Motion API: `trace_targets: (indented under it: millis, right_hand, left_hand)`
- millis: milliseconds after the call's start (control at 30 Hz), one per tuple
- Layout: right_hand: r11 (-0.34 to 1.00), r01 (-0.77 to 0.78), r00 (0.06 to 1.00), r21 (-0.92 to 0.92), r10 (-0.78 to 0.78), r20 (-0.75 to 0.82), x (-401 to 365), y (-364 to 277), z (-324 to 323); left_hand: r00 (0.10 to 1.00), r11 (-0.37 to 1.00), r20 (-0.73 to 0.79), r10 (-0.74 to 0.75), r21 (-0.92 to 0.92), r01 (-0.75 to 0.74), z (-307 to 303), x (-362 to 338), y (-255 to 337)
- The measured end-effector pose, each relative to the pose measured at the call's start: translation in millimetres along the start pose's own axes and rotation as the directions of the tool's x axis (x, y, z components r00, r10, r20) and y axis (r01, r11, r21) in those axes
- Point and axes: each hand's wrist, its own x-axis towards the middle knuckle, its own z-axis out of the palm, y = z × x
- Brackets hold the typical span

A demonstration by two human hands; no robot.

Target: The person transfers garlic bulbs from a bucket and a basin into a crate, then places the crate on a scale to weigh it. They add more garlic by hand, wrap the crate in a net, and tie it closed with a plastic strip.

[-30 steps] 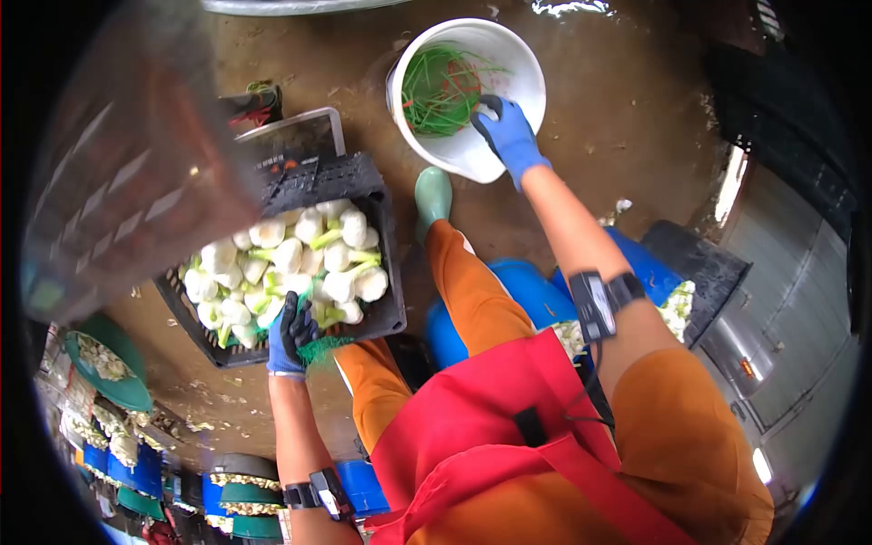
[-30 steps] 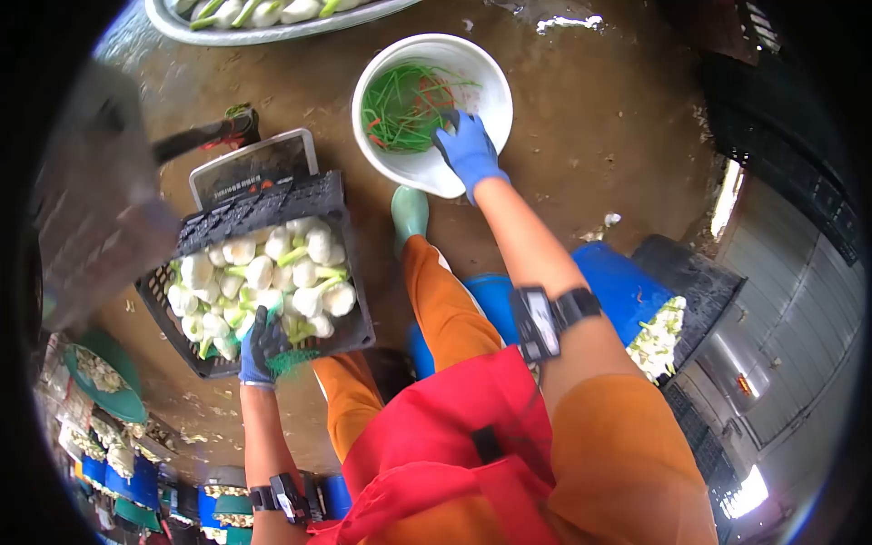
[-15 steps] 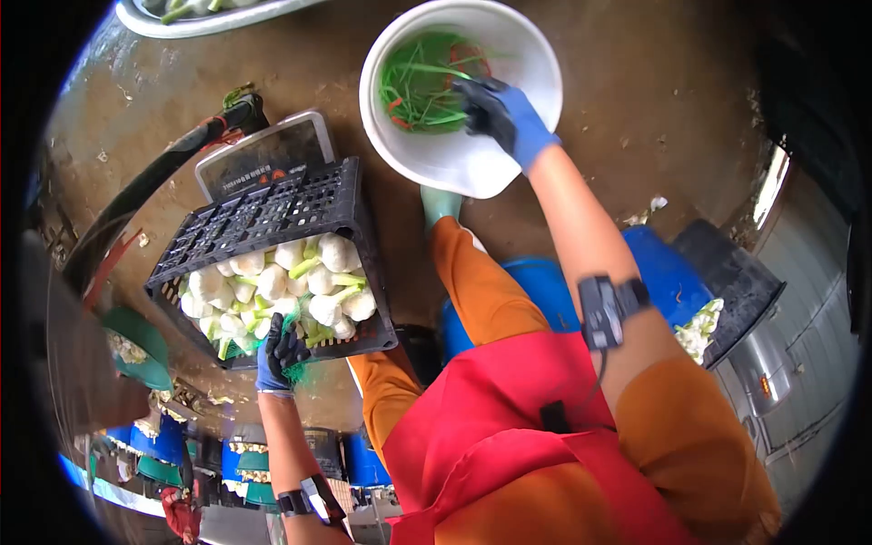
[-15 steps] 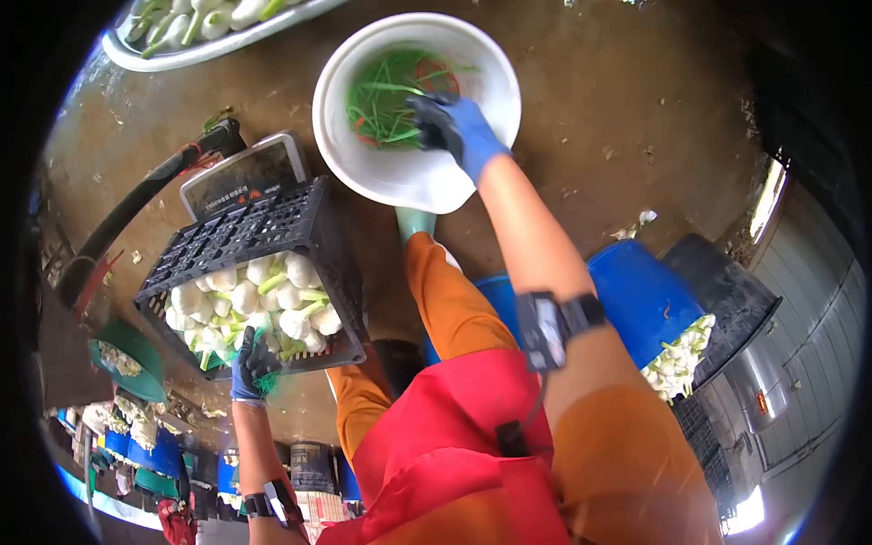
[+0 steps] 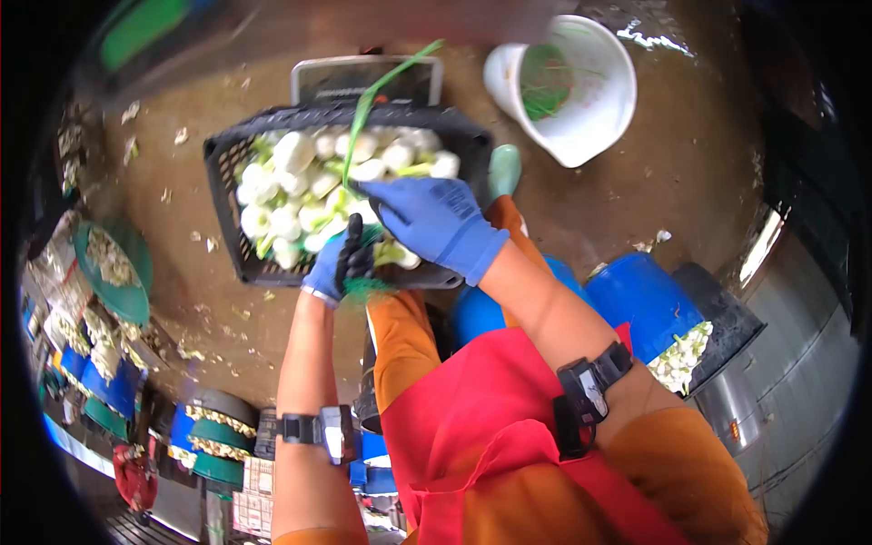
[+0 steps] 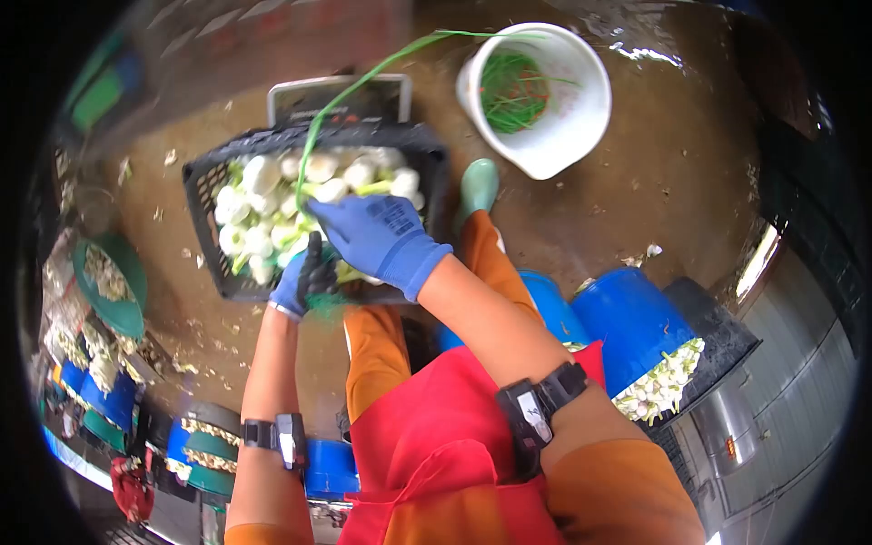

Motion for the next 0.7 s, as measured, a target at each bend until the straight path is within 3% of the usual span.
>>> trace_targets:
  millis: [33,67,100,167,233,367,433,467,533,633,700]
  right_hand:
    - [0.998,0.002,0.968,-0.058,0.012,0.252,-2,-14,14]
    - [0.998,0.008,0.985,-0.07,0.004,0.172,-12,-10,29]
    - [0.975,-0.031,0.961,-0.219,0.089,0.261,-16,-11,22]
    - [0.964,0.022,0.955,-0.266,0.058,0.292,-37,-1,18]
    - [0.938,0.074,0.919,-0.339,0.068,0.389,-52,-5,9]
    - [0.878,0.152,0.843,-0.453,0.124,0.523,-73,-20,9]
    - [0.875,0.146,0.848,-0.461,0.129,0.513,-78,-24,5]
    - [0.864,0.078,0.856,-0.497,0.198,0.478,-83,-21,2]
    - [0.848,0.003,0.855,-0.53,0.272,0.441,-89,-14,-8]
    - [0.782,-0.231,0.929,-0.578,0.354,0.107,-97,18,-22]
    - [0.705,-0.36,0.859,-0.611,0.506,0.076,-119,41,-22]
  left_hand:
    - [0.997,0.998,0.05,0.053,-0.046,-0.051,-5,1,-5]
    - [0.996,0.994,0.055,0.063,0.091,-0.068,-1,-5,1]
    - [0.995,0.972,0.061,0.075,0.22,-0.087,4,-10,9]
    - [0.998,0.937,0.038,0.055,0.345,-0.065,-2,-4,8]
    - [0.999,0.979,0.015,0.034,0.198,-0.036,-1,1,2]
    - [0.986,0.973,-0.168,-0.007,0.224,0.046,18,-12,12]
    - [0.986,0.986,-0.166,0.02,0.169,0.008,19,-12,12]
    - [0.989,0.998,-0.149,0.002,0.058,0.007,19,-14,11]
    - [0.995,0.997,-0.102,-0.003,0.076,0.011,16,-15,12]
    - [0.999,0.994,-0.035,-0.04,0.1,0.043,11,-12,11]
    - [0.998,0.998,0.03,-0.059,-0.019,0.06,13,-13,14]
